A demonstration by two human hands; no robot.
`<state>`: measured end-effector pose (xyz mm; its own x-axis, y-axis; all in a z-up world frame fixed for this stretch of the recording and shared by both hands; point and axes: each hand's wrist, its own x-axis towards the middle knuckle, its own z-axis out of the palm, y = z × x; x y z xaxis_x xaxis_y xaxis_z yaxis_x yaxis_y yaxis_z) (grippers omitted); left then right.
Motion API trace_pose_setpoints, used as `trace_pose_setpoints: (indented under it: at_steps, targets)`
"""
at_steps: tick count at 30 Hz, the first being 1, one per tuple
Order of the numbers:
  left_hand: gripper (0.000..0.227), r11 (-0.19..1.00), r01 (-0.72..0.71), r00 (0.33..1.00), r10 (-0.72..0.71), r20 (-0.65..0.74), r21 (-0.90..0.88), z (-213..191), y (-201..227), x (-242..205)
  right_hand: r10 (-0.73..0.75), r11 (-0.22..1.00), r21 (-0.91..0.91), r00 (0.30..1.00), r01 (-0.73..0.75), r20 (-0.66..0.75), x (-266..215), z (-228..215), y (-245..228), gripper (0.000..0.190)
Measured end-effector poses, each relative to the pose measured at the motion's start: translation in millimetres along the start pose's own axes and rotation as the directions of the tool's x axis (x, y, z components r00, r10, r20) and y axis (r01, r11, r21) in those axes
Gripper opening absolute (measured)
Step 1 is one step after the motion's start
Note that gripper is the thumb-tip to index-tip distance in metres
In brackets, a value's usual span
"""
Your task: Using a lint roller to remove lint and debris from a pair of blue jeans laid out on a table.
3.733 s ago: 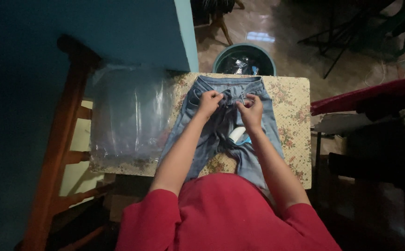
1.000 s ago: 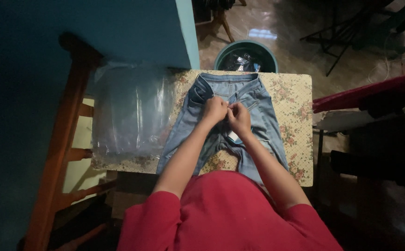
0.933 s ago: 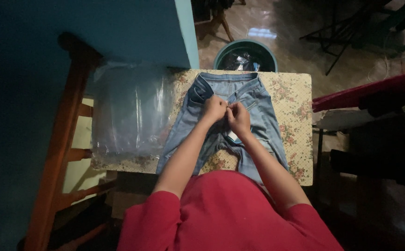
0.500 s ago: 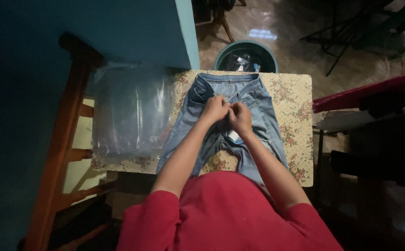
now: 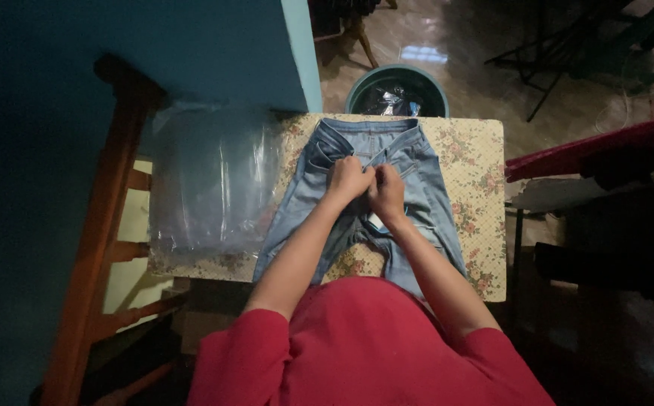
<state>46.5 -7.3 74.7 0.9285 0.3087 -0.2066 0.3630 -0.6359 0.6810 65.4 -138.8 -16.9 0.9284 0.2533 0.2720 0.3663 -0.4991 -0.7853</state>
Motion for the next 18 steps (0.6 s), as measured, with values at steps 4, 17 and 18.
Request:
trace_pose_setpoints:
  at_steps: [4, 17, 18]
  targets:
    - [0.033, 1.0, 0.021, 1.0, -0.021, -0.009, -0.001, 18, -19, 15, -0.055, 0.998, -0.044, 0.998, 0.055, 0.001, -4, 5, 6, 0.008]
    - [0.022, 0.991, 0.0, 0.973, -0.031, -0.229, -0.133, 48, -43, 19, -0.094, 0.994, -0.052, 0.995, 0.095, 0.028, -1, 4, 11, 0.008]
    - [0.022, 0.99, -0.002, 0.97, -0.033, -0.241, -0.142, 51, -45, 21, -0.095, 0.994, -0.051, 0.995, 0.096, 0.033, -1, 4, 10, 0.008]
